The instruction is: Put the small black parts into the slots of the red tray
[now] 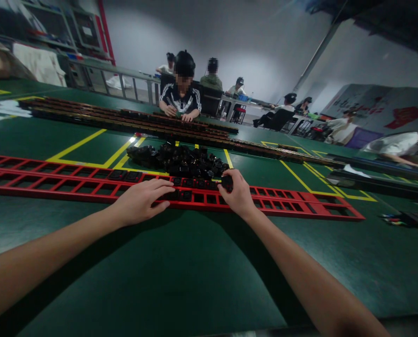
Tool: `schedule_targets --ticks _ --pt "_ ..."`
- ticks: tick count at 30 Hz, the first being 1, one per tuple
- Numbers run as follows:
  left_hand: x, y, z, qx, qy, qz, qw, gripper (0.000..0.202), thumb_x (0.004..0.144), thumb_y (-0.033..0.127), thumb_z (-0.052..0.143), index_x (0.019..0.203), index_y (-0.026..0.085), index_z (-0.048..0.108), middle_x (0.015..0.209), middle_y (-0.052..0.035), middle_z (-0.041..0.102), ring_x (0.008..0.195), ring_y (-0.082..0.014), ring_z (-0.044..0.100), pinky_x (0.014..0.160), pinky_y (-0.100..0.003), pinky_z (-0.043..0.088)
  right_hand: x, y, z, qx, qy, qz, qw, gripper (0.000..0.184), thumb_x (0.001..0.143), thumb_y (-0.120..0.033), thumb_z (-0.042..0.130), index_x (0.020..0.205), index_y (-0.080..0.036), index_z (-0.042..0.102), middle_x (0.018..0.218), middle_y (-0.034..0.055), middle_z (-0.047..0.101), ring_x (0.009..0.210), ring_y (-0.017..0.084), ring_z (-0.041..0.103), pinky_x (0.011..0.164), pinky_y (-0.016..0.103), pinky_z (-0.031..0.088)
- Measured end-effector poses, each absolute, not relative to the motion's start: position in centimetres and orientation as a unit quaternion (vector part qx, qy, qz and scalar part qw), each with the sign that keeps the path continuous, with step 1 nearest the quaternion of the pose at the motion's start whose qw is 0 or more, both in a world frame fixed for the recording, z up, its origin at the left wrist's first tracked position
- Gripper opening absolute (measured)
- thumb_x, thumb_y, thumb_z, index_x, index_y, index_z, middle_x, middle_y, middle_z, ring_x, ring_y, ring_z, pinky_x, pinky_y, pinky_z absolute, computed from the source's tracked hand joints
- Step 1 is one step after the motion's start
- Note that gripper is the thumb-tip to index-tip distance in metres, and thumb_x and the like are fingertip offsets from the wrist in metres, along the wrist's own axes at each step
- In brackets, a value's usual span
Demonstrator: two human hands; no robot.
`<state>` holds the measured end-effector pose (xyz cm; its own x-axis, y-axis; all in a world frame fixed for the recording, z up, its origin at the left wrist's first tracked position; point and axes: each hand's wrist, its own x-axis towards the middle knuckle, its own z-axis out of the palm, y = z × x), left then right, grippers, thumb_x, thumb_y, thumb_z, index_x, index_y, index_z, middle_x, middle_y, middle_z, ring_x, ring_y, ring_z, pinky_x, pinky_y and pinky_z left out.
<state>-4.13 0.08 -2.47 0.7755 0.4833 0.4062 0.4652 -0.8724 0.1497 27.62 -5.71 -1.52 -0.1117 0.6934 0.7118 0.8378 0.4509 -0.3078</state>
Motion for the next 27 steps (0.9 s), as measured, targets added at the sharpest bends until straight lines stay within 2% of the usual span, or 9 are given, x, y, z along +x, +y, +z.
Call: schedule_targets --ticks 4,13,20,27 --pt "-4.17 0.11 -2.46 0.942 0.253 0.219 0.022 0.041 0.096 0.042 0.049 0.127 0.020 0.064 0.136 -0.0097 0.061 0.122 -0.0268 0.060 0.105 -0.047 0.051 27.68 -5.73 -1.51 -0.524 -0.742 -0.079 0.411 0.029 0.082 -0.018 0.060 0.110 -0.020 0.053 0.108 0.0111 0.061 0.100 0.025 0.061 0.087 0.041 0.051" --pt "-4.11 0.05 -2.41 0.941 0.253 0.223 0.028 0.041 0.096 0.042 0.050 0.127 0.020 0.065 0.135 -0.0099 0.062 0.122 -0.0267 0.060 0.108 -0.048 0.049 27.73 -5.66 -1.39 -0.504 -0.769 -0.071 0.386 0.027 0.081 -0.010 0.056 0.106 -0.020 0.056 0.106 0.0107 0.061 0.102 0.025 0.060 0.089 0.040 0.051" --pt "-4.12 -0.07 -2.27 0.940 0.252 0.228 0.039 0.040 0.095 0.041 0.051 0.126 0.020 0.065 0.135 -0.0098 0.062 0.122 -0.0263 0.060 0.109 -0.048 0.048 27.92 -5.63 -1.71 -0.531 -0.750 -0.044 0.392 0.040 0.080 -0.014 0.059 0.119 -0.020 0.053 0.110 0.0119 0.064 0.103 0.027 0.063 0.090 0.044 0.051" --pt "-4.11 -0.07 -2.19 0.940 0.255 0.222 0.039 0.040 0.095 0.041 0.051 0.126 0.019 0.064 0.135 -0.0101 0.062 0.123 -0.0274 0.060 0.108 -0.049 0.049 27.94 -5.56 -1.76 -0.528 -0.754 -0.024 0.390 0.048 0.079 -0.016 0.061 0.126 -0.019 0.050 0.110 0.0112 0.065 0.101 0.025 0.064 0.090 0.042 0.052"
